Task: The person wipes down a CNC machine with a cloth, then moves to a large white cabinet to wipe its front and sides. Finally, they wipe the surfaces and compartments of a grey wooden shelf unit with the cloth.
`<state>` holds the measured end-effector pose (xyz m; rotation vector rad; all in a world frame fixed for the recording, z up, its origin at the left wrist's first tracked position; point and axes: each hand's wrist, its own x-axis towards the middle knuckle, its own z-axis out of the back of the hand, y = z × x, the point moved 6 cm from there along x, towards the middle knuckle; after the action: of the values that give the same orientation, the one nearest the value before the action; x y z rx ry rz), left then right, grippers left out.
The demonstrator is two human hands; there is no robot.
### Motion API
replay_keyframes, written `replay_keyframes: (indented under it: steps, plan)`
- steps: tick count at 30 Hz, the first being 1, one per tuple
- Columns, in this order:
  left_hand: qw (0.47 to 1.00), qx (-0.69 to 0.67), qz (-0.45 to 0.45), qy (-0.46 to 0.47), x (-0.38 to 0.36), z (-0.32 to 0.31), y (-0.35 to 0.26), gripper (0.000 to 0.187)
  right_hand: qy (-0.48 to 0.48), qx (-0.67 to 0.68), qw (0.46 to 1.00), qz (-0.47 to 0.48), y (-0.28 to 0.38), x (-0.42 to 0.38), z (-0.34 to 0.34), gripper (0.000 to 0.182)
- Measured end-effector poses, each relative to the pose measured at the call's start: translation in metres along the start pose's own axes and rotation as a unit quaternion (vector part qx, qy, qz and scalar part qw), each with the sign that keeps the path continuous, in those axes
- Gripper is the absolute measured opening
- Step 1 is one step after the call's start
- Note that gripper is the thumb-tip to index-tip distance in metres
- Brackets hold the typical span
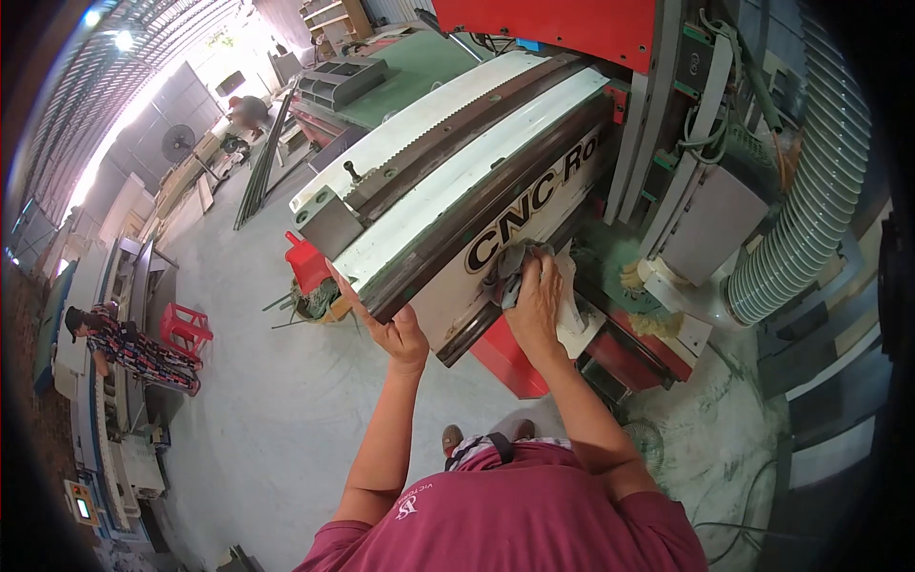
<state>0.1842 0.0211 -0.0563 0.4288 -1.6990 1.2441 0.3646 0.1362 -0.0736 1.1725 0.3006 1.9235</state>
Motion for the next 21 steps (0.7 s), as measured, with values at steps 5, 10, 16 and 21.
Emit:
replay_keyframes:
  steps: [5,10,16,21]
  plan:
    - [1.0,-0.006,0.002,0.002,-0.0013,0.0001,0.0039,0.057,0.01,0.004,1.0,-0.017,-0.0021,-0.0012,-0.0017,0.061]
    - [1.0,-0.017,0.005,0.004,-0.0025,0.0004,0.0059,0.058,0.022,0.006,0.999,-0.033,-0.0052,-0.0023,-0.0049,0.061]
    - [1.0,-0.027,-0.001,-0.003,-0.0014,0.0001,0.0057,0.057,0.017,-0.001,0.999,-0.027,-0.0051,-0.0027,-0.0048,0.06]
    - [1.0,-0.019,-0.003,-0.004,-0.001,0.0004,0.0032,0.057,0.009,0.003,1.0,-0.024,-0.0039,-0.0016,-0.0045,0.056]
